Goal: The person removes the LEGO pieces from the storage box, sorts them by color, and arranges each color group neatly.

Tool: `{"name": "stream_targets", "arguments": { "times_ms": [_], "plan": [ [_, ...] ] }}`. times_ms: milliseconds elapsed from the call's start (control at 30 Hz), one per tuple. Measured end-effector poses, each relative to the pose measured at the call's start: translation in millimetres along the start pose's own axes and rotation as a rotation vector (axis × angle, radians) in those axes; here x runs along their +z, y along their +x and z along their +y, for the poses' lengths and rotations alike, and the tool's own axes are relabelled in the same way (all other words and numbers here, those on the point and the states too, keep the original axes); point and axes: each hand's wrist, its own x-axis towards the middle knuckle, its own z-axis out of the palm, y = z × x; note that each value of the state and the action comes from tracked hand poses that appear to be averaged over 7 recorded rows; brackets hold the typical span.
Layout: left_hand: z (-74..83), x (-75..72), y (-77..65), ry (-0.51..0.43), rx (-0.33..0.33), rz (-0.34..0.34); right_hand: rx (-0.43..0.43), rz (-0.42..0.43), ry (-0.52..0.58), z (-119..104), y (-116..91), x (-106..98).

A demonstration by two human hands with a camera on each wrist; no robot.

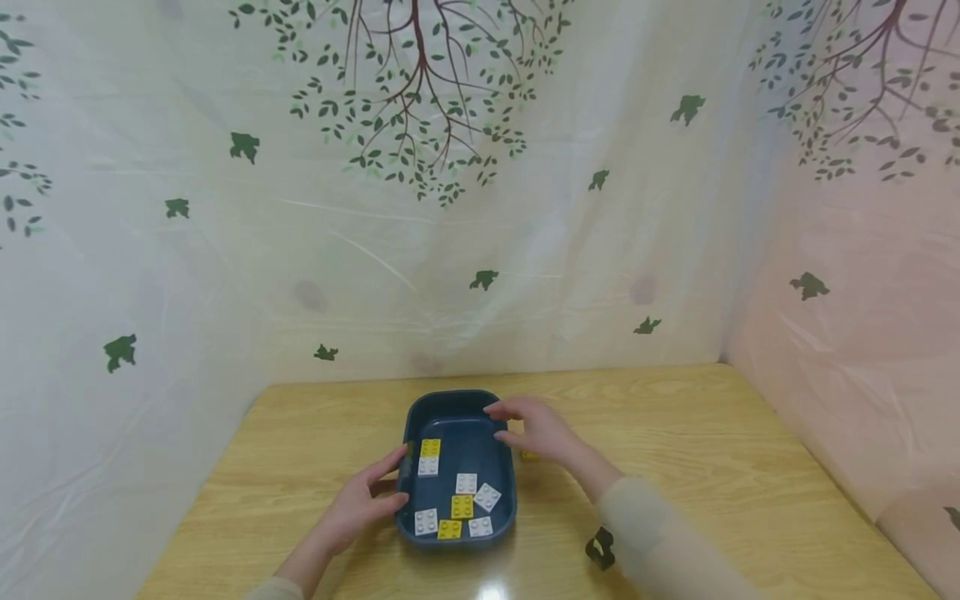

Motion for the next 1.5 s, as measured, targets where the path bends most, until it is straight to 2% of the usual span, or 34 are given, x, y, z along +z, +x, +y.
{"name": "stream_targets", "arguments": {
  "times_ms": [267, 533, 667, 1000, 1333, 1500],
  "plan": [
    [1.6, 2.6, -4.5, 0.003, 0.002, 0.009, -0.092, -0.09, -0.099, -17.9, 8.9, 16.4],
    [4.0, 5.4, -9.4, -0.007, -0.005, 0.018, -0.106, -0.177, -0.119, -27.9, 13.0, 39.6],
    [3.8, 4.0, -12.3, -0.005, -0.017, 0.012, -0.086, -0.192, -0.129, -32.4, 14.3, 52.1],
    [2.0, -1.2, -19.6, -0.003, 0.006, -0.027, -0.004, -0.23, -0.151, -46.5, 16.4, 70.8],
    [-0.9, -5.6, -14.1, -0.042, 0.023, -0.049, 0.049, -0.239, -0.187, -45.8, 30.7, 81.2],
    [-1.5, -7.3, -10.4, -0.036, 0.02, -0.048, 0.036, -0.237, -0.196, -41.0, 40.5, 83.0]
  ]
}}
